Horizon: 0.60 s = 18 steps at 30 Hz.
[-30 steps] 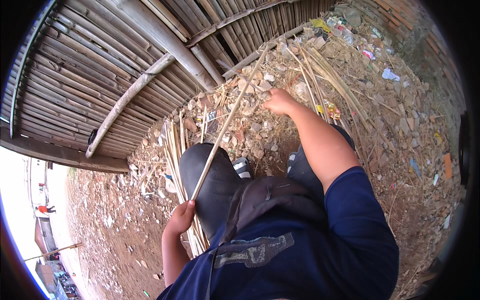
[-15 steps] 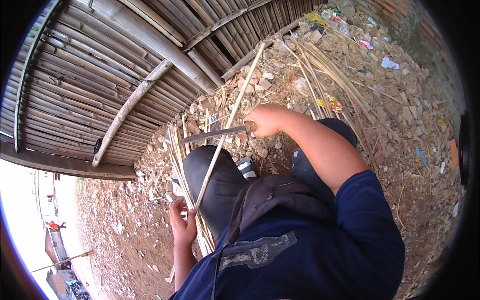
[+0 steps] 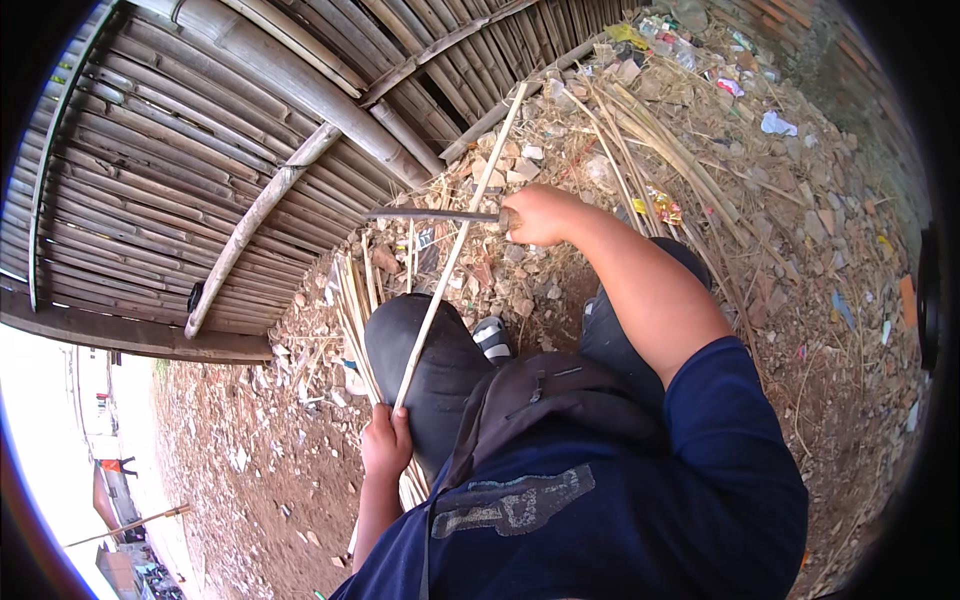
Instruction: The person shaves and thins out long strips of bamboo using a knife while sitting on the ground.
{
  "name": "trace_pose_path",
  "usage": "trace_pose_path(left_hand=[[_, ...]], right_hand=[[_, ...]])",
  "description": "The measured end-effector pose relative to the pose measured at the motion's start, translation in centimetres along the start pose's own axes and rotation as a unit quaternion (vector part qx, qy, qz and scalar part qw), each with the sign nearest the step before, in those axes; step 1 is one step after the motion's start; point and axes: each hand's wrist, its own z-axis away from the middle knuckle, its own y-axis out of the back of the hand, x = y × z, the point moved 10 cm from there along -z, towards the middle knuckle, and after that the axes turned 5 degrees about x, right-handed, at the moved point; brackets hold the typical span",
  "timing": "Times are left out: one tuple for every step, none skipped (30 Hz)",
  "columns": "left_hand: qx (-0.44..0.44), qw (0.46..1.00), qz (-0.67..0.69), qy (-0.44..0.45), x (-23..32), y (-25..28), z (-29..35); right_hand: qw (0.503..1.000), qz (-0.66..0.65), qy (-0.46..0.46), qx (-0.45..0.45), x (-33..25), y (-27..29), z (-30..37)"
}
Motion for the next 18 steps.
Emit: trace_pose_path(left_hand=[[-0.003, 1.000, 0.003, 0.004, 0.0, 0.1, 0.0], [-0.007, 1.000, 0.008, 0.006, 0.0, 0.0, -0.1], [-0.010, 0.999, 0.033, 0.003, -0.1, -0.1, -0.2], [-0.008, 0.999, 0.046, 0.000, -0.3, -0.2, -0.2], [-0.006, 0.998, 0.058, -0.005, -0.5, -0.3, -0.3], [-0.003, 0.998, 0.070, -0.010, -0.8, -0.3, -0.4], [-0.041, 0.996, 0.071, 0.020, -1.8, -1.1, -0.3], [-0.039, 0.996, 0.079, 0.024, -2.1, -1.1, -0.3], [-0.032, 0.995, 0.089, 0.028, -2.3, -1.1, -0.6], [-0.025, 0.994, 0.099, 0.031, -2.4, -1.0, -0.8], [-0.035, 0.995, 0.085, 0.032, -2.2, -1.0, -1.0], [-0.038, 0.996, 0.079, 0.036, -1.9, -0.8, -1.0], [-0.042, 0.996, 0.073, 0.039, -1.6, -0.6, -1.0], [-0.047, 0.996, 0.066, 0.042, -1.3, -0.3, -1.1], [-0.060, 0.995, 0.068, 0.046, -1.0, 0.0, -0.9], [-0.073, 0.994, 0.071, 0.049, -0.8, 0.4, -0.7], [-0.087, 0.992, 0.074, 0.055, -0.9, 0.5, -0.3], [-0.105, 0.989, 0.088, 0.055, -1.3, 0.1, 0.3]], right_hand=[[0.998, -0.024, -0.007, -0.057, -0.7, -1.2, 0.2], [0.997, -0.015, 0.024, -0.068, -2.4, -1.4, 0.7], [0.995, -0.006, 0.055, -0.081, -3.9, -1.9, 1.3], [0.992, 0.002, 0.087, -0.095, -5.0, -2.7, 1.9], [0.987, 0.044, 0.145, -0.062, -6.1, -2.5, 2.2], [0.987, 0.008, 0.138, -0.080, -5.6, -3.2, 1.8], [0.986, -0.027, 0.131, -0.099, -4.7, -3.9, 1.0], [0.984, -0.062, 0.124, -0.116, -3.8, -4.2, 0.3], [0.989, -0.106, 0.042, -0.091, -1.5, -3.3, -0.6], [0.992, -0.114, -0.004, -0.054, 0.5, -2.4, -1.5], [0.994, -0.105, -0.032, -0.028, 2.4, -1.8, -2.2], [0.993, -0.098, -0.059, -0.004, 3.5, -1.4, -2.5], [0.994, -0.092, -0.056, 0.007, 3.8, -1.5, -2.8], [0.995, -0.087, -0.055, 0.017, 3.5, -1.3, -2.5], [0.995, -0.082, -0.054, 0.027, 3.2, -1.2, -2.2], [0.997, -0.074, -0.025, 0.013, 2.3, -1.5, -2.0], [0.998, -0.067, 0.003, -0.005, 0.1, -1.1, -1.1], [0.997, -0.061, 0.030, -0.025, -1.9, -1.1, -0.3]])
